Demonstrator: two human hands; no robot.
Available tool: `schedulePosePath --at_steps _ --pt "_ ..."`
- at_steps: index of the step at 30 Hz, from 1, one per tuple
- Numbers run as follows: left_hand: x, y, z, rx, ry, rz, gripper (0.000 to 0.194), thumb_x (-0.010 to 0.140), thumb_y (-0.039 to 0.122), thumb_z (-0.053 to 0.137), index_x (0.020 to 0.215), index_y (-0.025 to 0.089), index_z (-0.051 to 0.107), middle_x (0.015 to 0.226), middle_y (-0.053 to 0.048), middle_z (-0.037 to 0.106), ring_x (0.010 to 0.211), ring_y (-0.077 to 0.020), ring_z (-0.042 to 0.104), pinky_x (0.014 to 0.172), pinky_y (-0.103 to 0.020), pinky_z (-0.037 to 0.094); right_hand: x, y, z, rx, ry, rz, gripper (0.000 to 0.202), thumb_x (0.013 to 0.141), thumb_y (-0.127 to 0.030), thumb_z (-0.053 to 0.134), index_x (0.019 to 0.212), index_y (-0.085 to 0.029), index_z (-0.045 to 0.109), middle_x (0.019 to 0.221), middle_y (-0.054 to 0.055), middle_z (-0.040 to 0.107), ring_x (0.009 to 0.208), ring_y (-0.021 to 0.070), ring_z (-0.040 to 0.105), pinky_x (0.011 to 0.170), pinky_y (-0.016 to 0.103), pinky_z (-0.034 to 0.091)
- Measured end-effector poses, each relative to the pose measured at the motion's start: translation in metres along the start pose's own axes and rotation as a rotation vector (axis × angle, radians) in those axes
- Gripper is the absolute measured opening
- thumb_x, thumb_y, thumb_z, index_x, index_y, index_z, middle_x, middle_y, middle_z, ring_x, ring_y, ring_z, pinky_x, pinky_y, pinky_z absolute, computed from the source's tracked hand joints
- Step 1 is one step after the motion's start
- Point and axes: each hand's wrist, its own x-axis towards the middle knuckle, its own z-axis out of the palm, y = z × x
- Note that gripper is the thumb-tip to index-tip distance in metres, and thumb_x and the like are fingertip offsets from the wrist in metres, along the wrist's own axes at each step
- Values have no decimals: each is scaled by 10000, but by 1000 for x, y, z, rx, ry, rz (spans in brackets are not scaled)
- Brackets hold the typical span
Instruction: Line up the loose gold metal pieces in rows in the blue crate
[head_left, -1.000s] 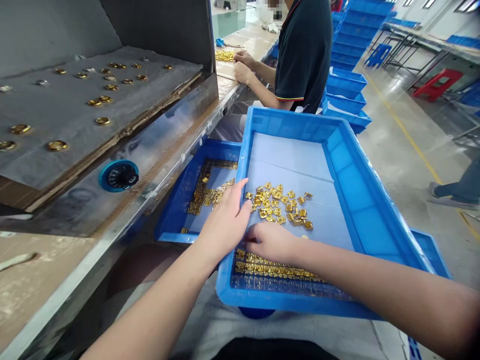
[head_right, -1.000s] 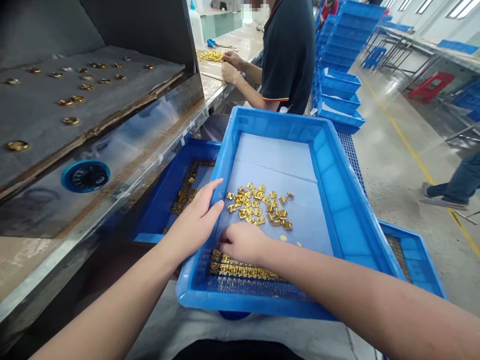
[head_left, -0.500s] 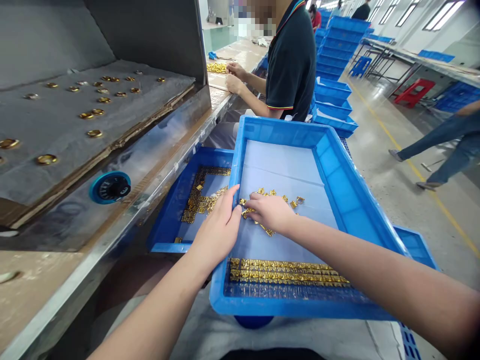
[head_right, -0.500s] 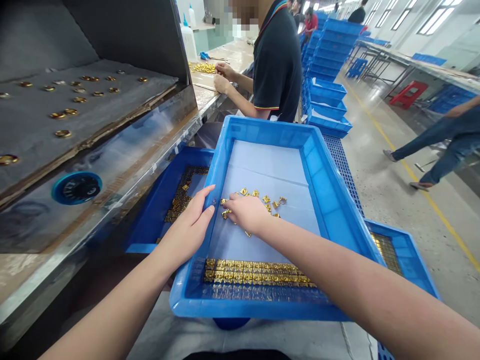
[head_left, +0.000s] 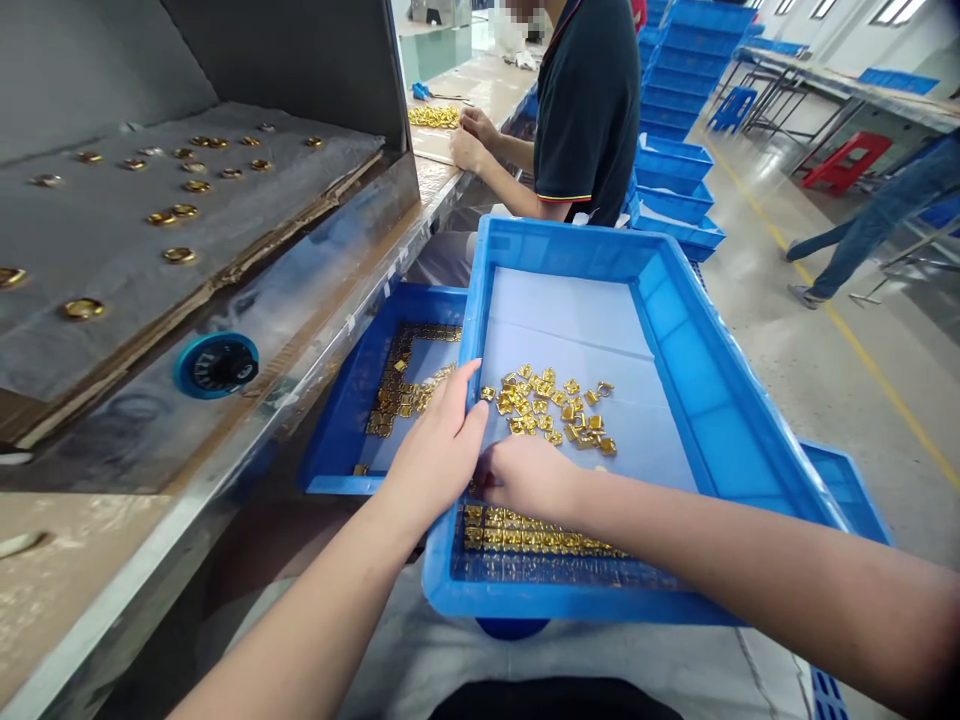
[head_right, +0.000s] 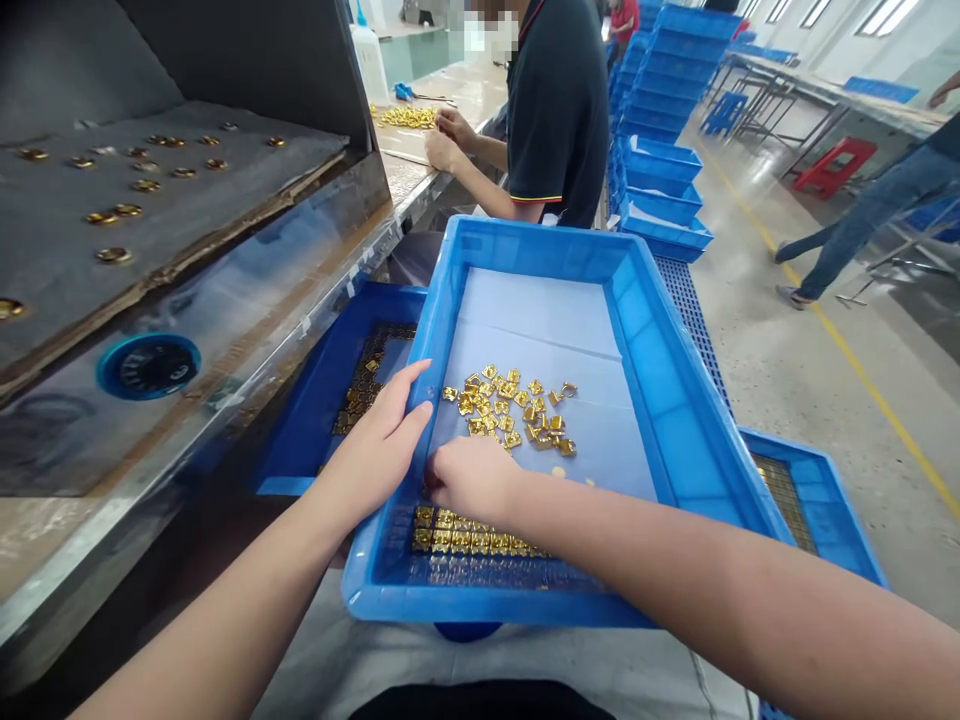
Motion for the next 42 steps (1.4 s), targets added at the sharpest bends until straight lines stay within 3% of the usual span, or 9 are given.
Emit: schedulePosePath --at_steps 9,13,16,19,25,32,37,40,42 --pt "0 1 0 4 -6 11 512 1039 350 388 1545 304 331 1625 -37 337 1512 -237 289 1270 -510 244 -2 -2 -1 283 -56 25 188 823 -281 676 949 -217 800 897 49 783 799 205 698 668 285 451" --pt "0 0 0 6 -5 3 511 1040 367 386 1546 321 325 1626 -34 336 1505 -257 304 1263 -530 250 -7 24 -21 205 66 56 191 898 -346 643 968 -235 783 930 39 773 847 205 683 706 303 449" --pt "0 0 1 -6 1 7 509 1042 375 392 1544 325 329 1628 -37 335 1496 -273 322 1256 -548 257 -13 52 -43 118 201 105 168 943 -305 609 948 -235 761 967 27 757 885 187 665 755 306 442" --pt "0 0 1 -17 3 10 503 1044 381 394 1541 332 332 1631 -31 330 1502 -270 312 1257 -547 254 -14 69 -53 83 216 119 133 944 -294 625 944 -229 741 977 19 742 895 173 653 758 297 433" --pt "-1 2 -1 -11 -12 -14 506 1045 383 389 1546 345 319 1632 -15 327 1509 -247 295 1262 -538 250 -6 64 -37 -73 147 101 145 933 -356 662 990 -237 723 1048 25 706 902 187 657 640 272 370" --pt "-1 2 -1 -8 -10 -4 510 1042 380 388 1544 312 335 1630 -35 332 1513 -251 288 1264 -535 248 -8 64 -31 -250 102 43 184 1003 -322 553 1005 -197 689 1059 53 684 826 174 653 576 276 311" --pt "-1 2 0 -8 -9 -10 503 1040 383 396 1538 334 345 1626 -26 343 1509 -272 298 1254 -561 262 -8 69 -41 34 156 144 137 967 -269 586 911 -186 680 975 45 703 875 173 630 663 270 368" --pt "0 1 0 -7 -12 -12 492 1044 386 392 1533 358 341 1632 -5 331 1510 -264 297 1256 -558 257 -9 76 -48 390 153 251 149 940 -280 601 874 -168 674 781 19 657 710 131 562 644 262 374" --pt "0 1 0 -4 -13 -13 486 1047 389 391 1529 370 339 1632 7 329 1507 -254 302 1259 -549 255 -11 81 -52 606 121 329 202 945 -333 592 856 -161 648 644 -19 548 570 99 446 563 252 328"
